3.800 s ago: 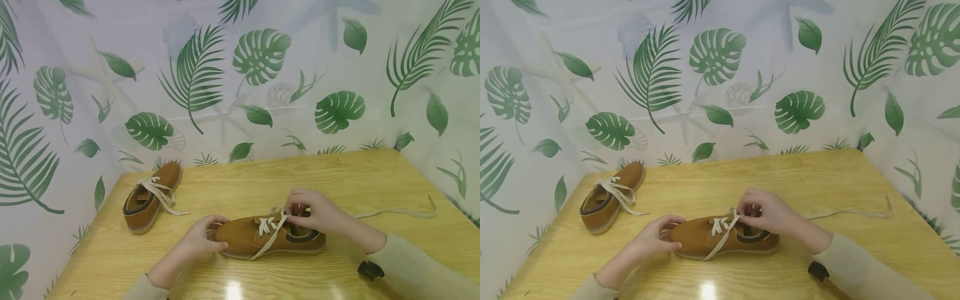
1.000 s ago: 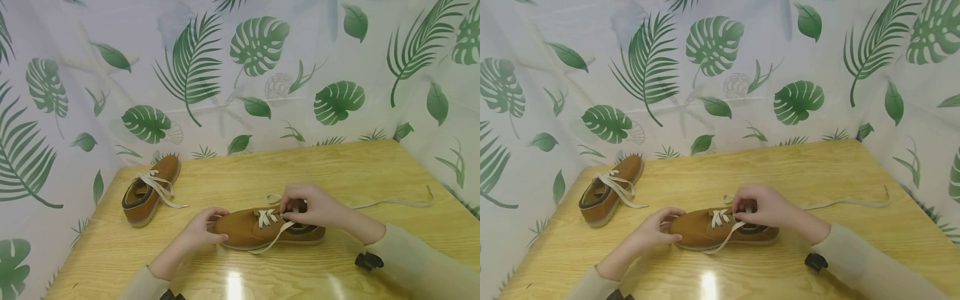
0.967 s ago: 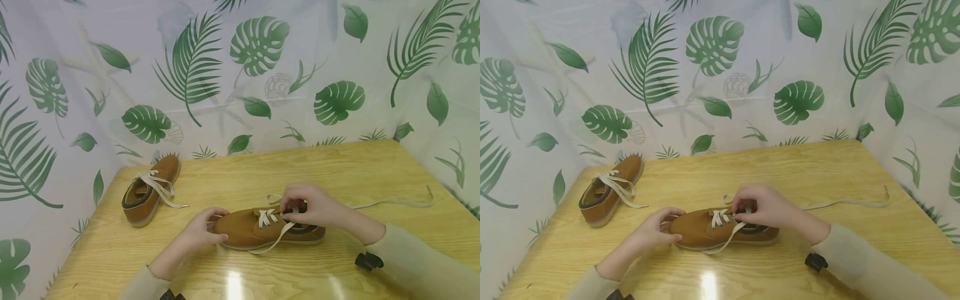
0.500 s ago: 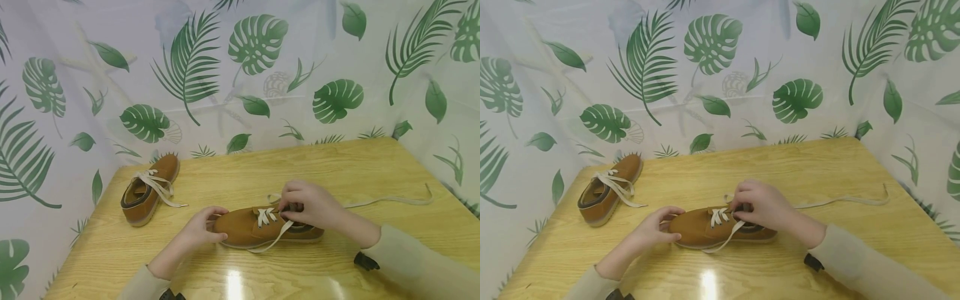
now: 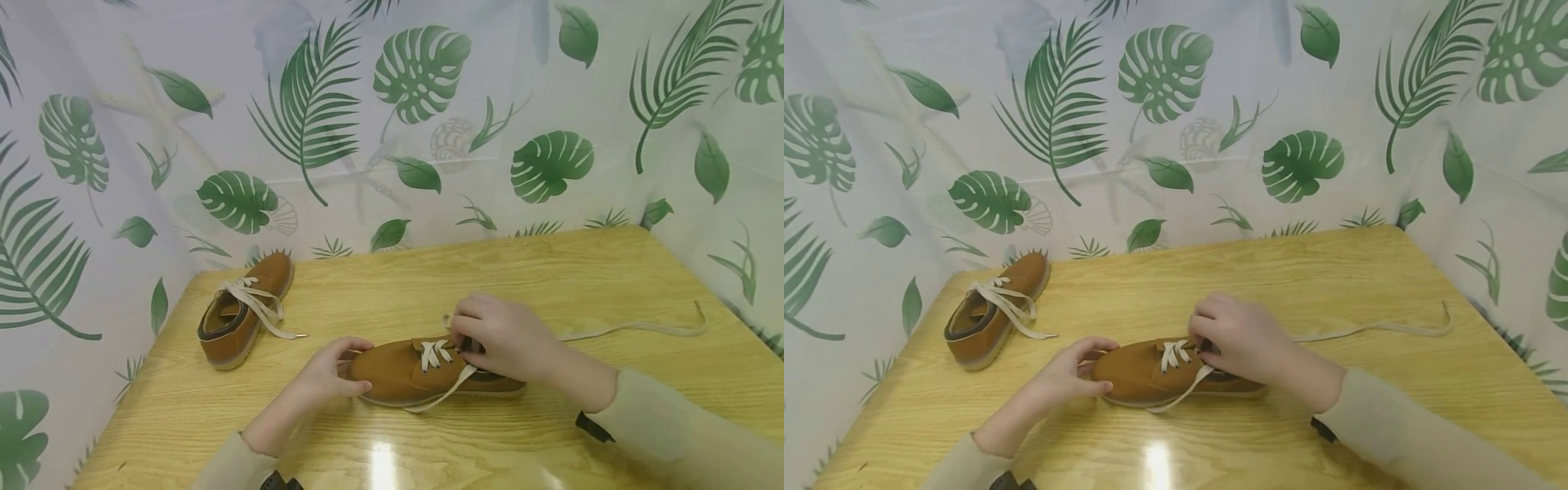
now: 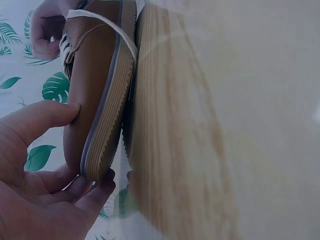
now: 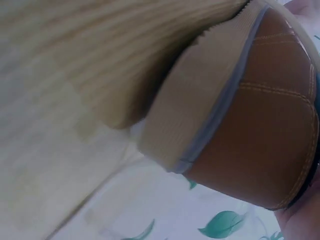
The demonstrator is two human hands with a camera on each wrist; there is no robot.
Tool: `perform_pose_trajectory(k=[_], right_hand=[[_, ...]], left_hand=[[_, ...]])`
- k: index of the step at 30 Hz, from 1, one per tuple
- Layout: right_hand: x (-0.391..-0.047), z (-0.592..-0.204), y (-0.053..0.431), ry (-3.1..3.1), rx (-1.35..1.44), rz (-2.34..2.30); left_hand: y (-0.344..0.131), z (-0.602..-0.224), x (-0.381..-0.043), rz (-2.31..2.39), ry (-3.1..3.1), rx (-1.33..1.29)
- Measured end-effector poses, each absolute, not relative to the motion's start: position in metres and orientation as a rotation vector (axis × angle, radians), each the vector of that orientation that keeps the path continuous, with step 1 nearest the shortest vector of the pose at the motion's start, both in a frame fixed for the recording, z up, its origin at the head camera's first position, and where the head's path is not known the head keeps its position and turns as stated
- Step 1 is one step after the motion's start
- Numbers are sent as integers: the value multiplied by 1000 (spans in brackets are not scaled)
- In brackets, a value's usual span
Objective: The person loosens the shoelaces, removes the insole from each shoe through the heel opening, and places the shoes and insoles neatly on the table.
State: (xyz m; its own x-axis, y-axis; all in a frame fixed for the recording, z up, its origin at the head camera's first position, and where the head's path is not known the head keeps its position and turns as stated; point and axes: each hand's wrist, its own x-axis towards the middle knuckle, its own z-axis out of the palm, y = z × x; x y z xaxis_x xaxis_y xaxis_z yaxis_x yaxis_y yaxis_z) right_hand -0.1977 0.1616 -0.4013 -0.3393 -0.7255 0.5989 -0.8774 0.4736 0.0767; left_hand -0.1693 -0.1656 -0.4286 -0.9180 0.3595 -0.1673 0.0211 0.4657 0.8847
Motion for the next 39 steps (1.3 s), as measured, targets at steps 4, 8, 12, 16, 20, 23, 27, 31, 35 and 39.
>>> perform_pose_trajectory(k=[4, 8, 12, 16, 20, 23, 27, 31, 35, 39], right_hand=[[-199, -401, 158, -2108, 1343, 342], [-201, -405, 161, -2066, 1356, 427], [-202, -409, 165, -2088, 1353, 560], [-202, -410, 169, -2165, 1374, 813], [-203, -409, 173, -2281, 1380, 1156], [-205, -409, 175, -2370, 1343, 1375], [-206, -409, 177, -2441, 1279, 1554], [-205, -409, 176, -2522, 1159, 1572], [-202, -407, 172, -2612, 1061, 1498], [-200, -406, 170, -2587, 1108, 1401]], left_hand=[[-167, -428, -169, 1436, 2383, 322], [-167, -427, -169, 1431, 2388, 326], [-168, -428, -169, 1431, 2381, 335], [-168, -428, -169, 1432, 2369, 346], [-168, -427, -168, 1437, 2358, 345], [-169, -427, -168, 1441, 2352, 349], [-169, -427, -168, 1444, 2349, 357], [-170, -427, -169, 1447, 2350, 363], [-170, -428, -169, 1446, 2356, 365], [-170, -428, -168, 1442, 2362, 360]])
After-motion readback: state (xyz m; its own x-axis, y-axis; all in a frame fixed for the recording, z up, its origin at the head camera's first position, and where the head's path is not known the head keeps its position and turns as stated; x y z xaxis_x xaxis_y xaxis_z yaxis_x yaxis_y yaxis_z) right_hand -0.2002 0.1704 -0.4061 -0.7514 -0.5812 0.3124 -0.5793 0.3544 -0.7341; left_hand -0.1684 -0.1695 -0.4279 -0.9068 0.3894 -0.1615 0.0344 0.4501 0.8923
